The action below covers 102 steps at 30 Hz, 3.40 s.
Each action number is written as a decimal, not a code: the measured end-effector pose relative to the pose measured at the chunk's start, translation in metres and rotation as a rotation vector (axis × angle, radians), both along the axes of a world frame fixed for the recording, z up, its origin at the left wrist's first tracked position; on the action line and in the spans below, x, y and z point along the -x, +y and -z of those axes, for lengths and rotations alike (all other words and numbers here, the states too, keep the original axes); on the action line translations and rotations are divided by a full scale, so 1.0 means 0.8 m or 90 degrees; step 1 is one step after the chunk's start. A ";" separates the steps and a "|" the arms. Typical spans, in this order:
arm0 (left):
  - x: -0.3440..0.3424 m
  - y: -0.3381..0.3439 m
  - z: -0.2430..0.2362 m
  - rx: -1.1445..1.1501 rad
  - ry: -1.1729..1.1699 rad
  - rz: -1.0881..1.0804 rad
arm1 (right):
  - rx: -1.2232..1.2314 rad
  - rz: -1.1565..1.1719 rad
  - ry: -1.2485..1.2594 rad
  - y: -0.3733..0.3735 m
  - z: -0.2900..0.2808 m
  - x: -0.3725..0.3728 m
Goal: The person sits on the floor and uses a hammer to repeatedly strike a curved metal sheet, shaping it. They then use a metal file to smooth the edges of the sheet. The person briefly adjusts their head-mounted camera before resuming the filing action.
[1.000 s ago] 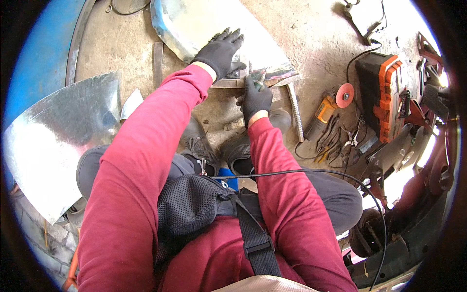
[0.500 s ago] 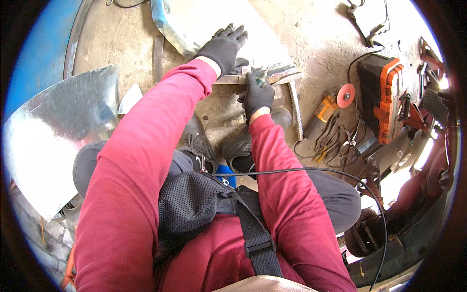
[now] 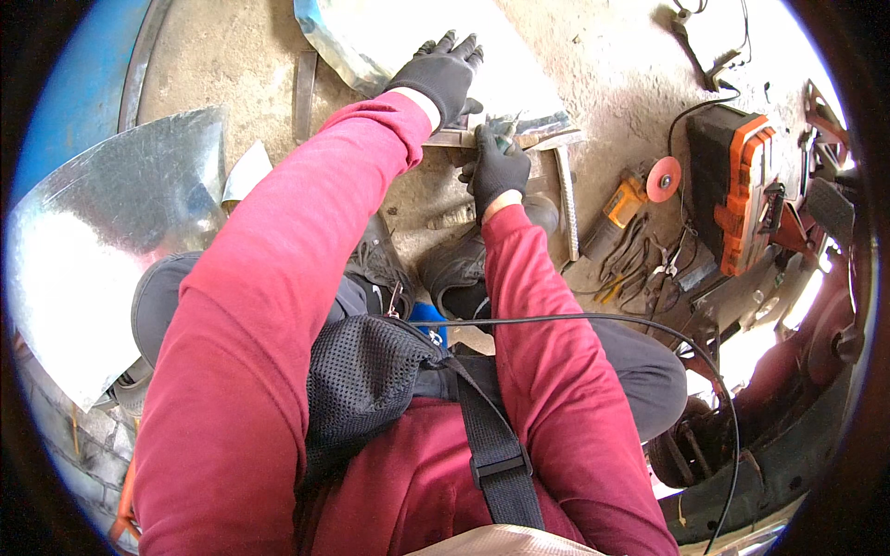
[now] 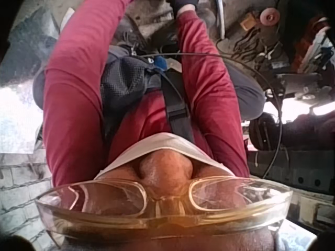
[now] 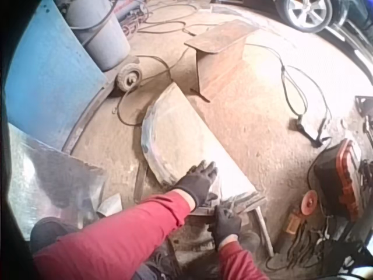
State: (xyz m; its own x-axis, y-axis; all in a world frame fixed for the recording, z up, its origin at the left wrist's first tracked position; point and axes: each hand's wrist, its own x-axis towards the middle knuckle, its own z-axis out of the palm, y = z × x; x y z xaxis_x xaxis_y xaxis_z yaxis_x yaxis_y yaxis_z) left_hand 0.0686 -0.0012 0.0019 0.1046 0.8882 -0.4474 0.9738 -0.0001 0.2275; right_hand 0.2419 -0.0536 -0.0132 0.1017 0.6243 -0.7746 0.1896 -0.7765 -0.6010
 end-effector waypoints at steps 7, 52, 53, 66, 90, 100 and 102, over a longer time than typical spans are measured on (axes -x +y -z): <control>-0.004 0.002 -0.009 0.027 0.018 -0.001 | 0.017 0.015 0.011 0.002 -0.006 0.001; -0.011 0.013 -0.037 0.123 0.034 -0.029 | -0.103 -0.864 -0.439 0.059 -0.133 -0.003; -0.010 0.012 -0.037 0.118 0.034 -0.028 | -0.059 -0.908 -0.421 0.058 -0.132 -0.009; -0.007 0.011 -0.032 0.099 0.004 -0.035 | -0.205 -0.727 -0.420 0.138 -0.119 0.037; 0.039 -0.033 -0.005 0.022 -0.065 -0.004 | -0.101 -0.358 -0.239 0.010 -0.041 0.020; 0.050 -0.061 -0.022 0.005 -0.087 -0.054 | 0.039 -0.595 -0.367 0.017 -0.055 0.063; 0.045 -0.057 -0.028 0.011 -0.057 -0.040 | -0.003 -0.459 -0.296 0.000 -0.045 0.067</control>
State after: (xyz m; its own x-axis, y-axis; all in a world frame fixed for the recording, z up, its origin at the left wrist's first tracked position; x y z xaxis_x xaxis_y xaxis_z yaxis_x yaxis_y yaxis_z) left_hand 0.0326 -0.0472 0.0246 0.0890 0.8862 -0.4547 0.9477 0.0651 0.3124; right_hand 0.1882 -0.0532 0.0229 -0.0155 0.6613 -0.7499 0.8639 -0.3687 -0.3430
